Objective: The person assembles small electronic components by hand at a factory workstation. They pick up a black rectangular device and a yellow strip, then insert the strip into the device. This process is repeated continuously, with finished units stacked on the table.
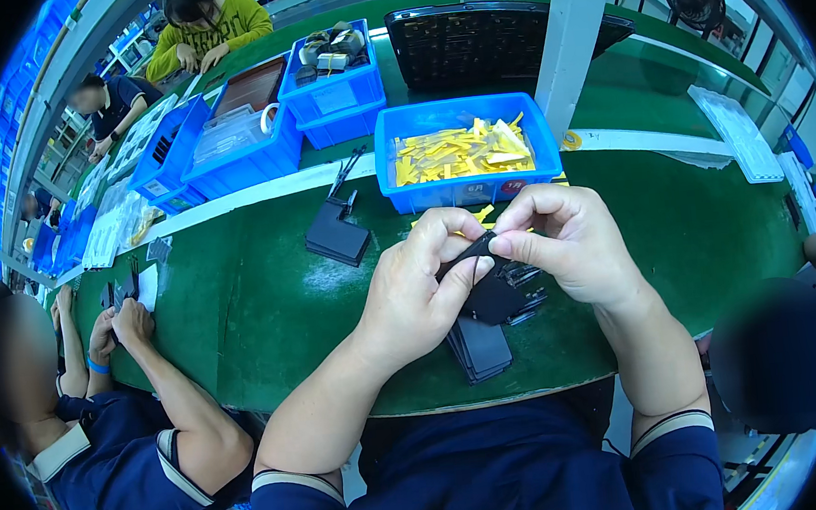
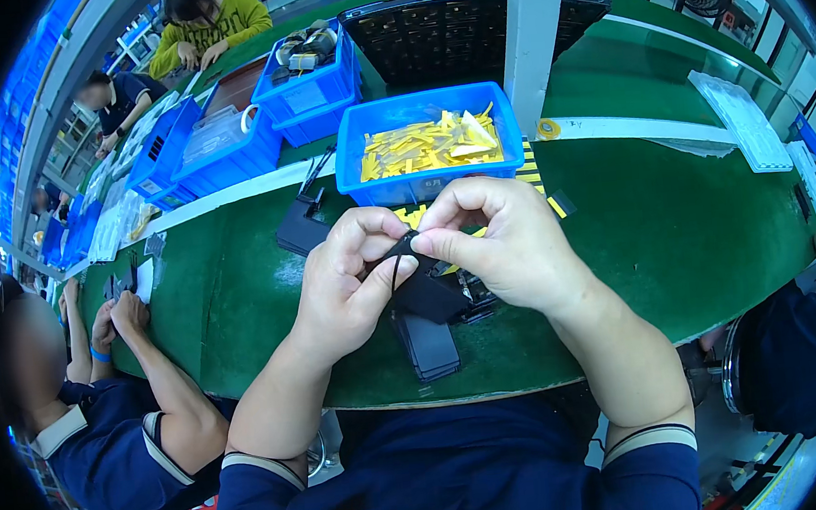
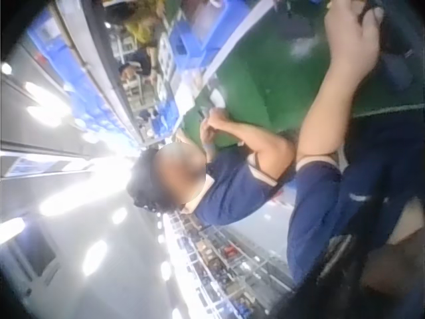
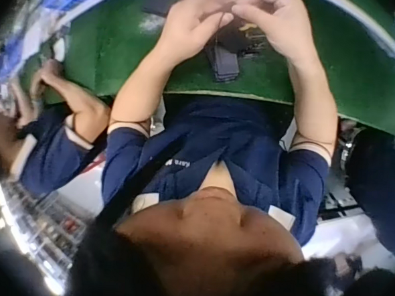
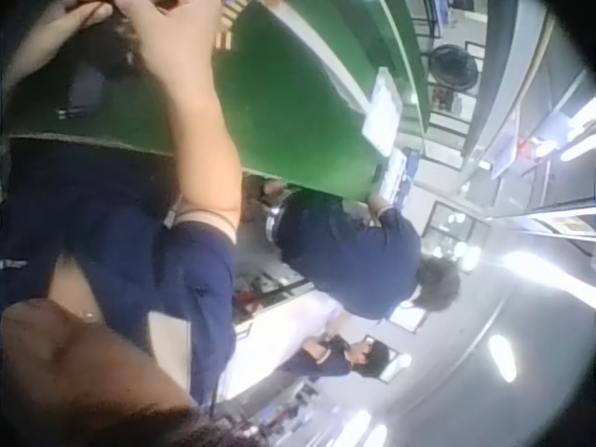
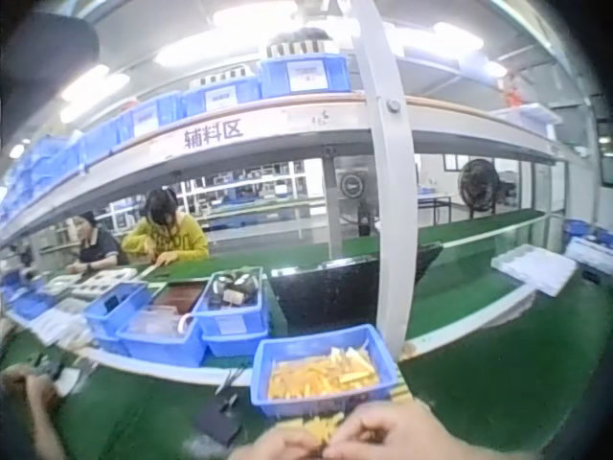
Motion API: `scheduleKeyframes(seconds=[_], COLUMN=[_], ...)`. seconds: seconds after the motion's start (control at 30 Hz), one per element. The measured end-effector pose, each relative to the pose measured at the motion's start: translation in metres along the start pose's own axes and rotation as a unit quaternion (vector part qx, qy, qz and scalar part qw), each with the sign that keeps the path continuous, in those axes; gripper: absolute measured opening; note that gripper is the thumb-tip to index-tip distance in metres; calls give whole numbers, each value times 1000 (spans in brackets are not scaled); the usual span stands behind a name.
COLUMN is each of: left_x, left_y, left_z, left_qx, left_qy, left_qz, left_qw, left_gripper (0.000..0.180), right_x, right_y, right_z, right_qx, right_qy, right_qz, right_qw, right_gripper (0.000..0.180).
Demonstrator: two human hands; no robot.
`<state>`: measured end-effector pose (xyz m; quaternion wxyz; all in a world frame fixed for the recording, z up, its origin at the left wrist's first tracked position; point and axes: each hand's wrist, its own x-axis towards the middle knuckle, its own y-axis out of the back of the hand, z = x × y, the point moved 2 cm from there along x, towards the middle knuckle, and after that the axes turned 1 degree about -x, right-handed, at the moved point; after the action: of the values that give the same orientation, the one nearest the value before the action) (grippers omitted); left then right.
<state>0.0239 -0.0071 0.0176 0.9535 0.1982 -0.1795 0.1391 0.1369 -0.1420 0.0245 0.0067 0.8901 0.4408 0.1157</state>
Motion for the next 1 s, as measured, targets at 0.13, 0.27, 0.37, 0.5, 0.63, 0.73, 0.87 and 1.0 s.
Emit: scheduleKeyframes(seconds=[0.13, 0.27, 0.37, 0.5, 0.63, 0.73, 0.87, 1.0], left_x=[0, 2, 2, 2, 1, 0, 2, 3], left_y=[4, 6, 6, 4, 4, 4, 7, 3], left_z=[2, 3, 4, 5, 8, 6, 7, -1], left_qx=[22, 23, 26, 40, 52, 53, -20, -51], left_qy=[-9, 4, 4, -10, -18, -35, 40, 65], left_qz=[3, -1, -12, -18, -28, -24, -46, -36], left_qw=[1000, 1000, 1000, 999, 998, 998, 998, 996], left_gripper=[23, 26, 25, 23, 24, 23, 24, 21], right_x=[-1, -1, -2, -5, -7, -8, -10, -10], right_y=[-4, 3, 6, 5, -3, -7, -11, -17], right_z=[1, -4, -8, -15, -20, -22, -24, -23], right_qx=[15, -46, -129, -184, -258, -311, -362, -346], right_qy=[15, 52, 89, 106, 190, 255, 301, 327], right_qz=[17, 5, 7, 15, 53, 81, 101, 116], right_qw=[1000, 998, 988, 977, 946, 912, 876, 872], right_gripper=[11, 13, 15, 14, 9, 8, 12, 13])
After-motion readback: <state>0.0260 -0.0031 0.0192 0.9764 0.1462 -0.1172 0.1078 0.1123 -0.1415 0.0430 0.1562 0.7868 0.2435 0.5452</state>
